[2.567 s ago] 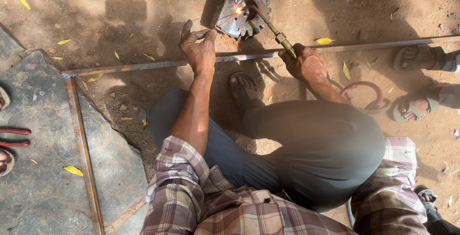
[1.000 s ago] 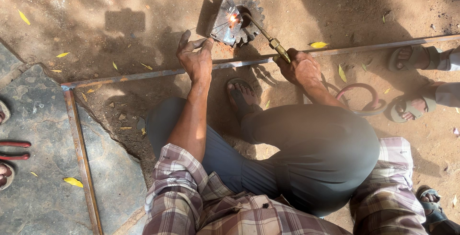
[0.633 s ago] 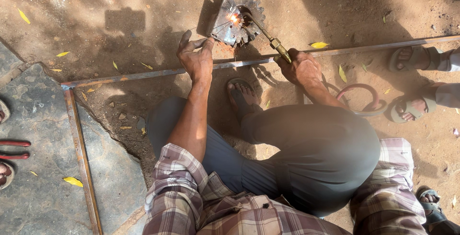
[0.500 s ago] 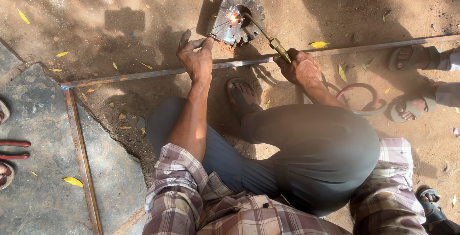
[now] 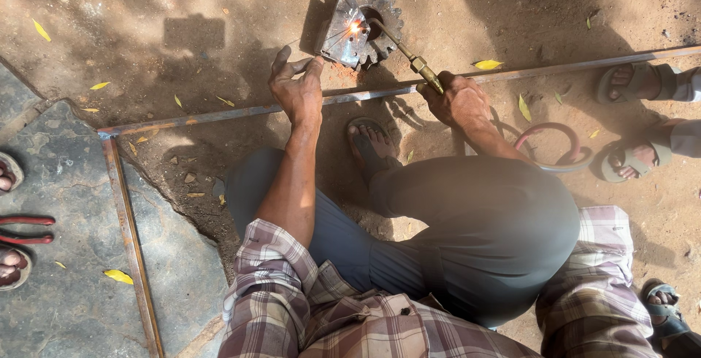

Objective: The person crouches on the ground holding a gas torch, directing the flame at a metal piece resting on the ground, producing sparks and glowing hot spots. The other hand steadies a thin wire or rod near the workpiece as the torch flame is moved around the metal.

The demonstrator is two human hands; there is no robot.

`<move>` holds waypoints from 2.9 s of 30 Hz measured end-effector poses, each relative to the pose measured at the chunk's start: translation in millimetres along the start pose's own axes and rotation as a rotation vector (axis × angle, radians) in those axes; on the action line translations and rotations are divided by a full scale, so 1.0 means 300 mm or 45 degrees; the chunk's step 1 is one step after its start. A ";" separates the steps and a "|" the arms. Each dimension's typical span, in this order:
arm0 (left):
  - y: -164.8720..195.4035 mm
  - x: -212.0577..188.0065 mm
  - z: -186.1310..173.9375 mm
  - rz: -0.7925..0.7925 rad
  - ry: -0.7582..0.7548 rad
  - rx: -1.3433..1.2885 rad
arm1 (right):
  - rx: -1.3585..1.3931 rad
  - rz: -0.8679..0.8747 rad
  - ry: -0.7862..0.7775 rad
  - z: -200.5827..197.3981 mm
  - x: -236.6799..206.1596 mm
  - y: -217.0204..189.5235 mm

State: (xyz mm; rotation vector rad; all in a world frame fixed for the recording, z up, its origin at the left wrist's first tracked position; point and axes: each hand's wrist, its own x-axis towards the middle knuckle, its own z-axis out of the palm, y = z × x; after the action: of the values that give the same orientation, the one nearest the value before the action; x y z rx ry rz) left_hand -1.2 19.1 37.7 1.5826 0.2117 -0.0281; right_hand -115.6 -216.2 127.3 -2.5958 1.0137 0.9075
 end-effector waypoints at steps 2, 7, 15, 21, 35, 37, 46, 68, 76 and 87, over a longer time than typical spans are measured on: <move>0.000 0.000 0.000 0.030 -0.001 0.029 | -0.013 0.010 -0.027 0.003 0.007 0.000; -0.002 0.006 0.000 0.040 0.017 0.075 | 0.008 -0.079 0.079 0.013 0.011 0.015; -0.014 0.004 -0.004 0.069 0.027 0.069 | 0.059 -0.060 0.084 0.019 0.005 0.018; -0.013 0.006 -0.009 0.080 0.030 0.065 | 0.144 -0.252 0.284 0.048 0.003 0.050; 0.028 -0.005 -0.023 0.020 -0.038 0.091 | 0.054 -0.194 0.223 0.016 -0.021 0.011; 0.027 -0.005 -0.021 0.023 -0.037 0.078 | 0.065 -0.206 0.233 0.015 -0.027 0.013; 0.021 0.000 -0.019 0.015 -0.026 0.082 | 0.115 -0.196 0.246 0.017 -0.033 0.008; 0.016 0.003 -0.027 0.029 -0.022 0.054 | 0.121 -0.201 0.243 0.022 -0.029 0.009; 0.013 0.006 -0.021 0.035 -0.023 0.067 | 0.101 -0.247 0.293 0.030 -0.020 0.021; 0.005 -0.002 -0.016 0.018 -0.003 -0.001 | 0.037 -0.192 0.225 0.021 -0.015 0.013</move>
State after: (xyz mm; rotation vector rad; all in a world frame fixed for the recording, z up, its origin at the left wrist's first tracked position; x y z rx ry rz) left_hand -2.1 23.7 39.3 1.5831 0.1987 -0.0185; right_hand -123.7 -214.0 125.3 -2.7222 0.8494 0.6320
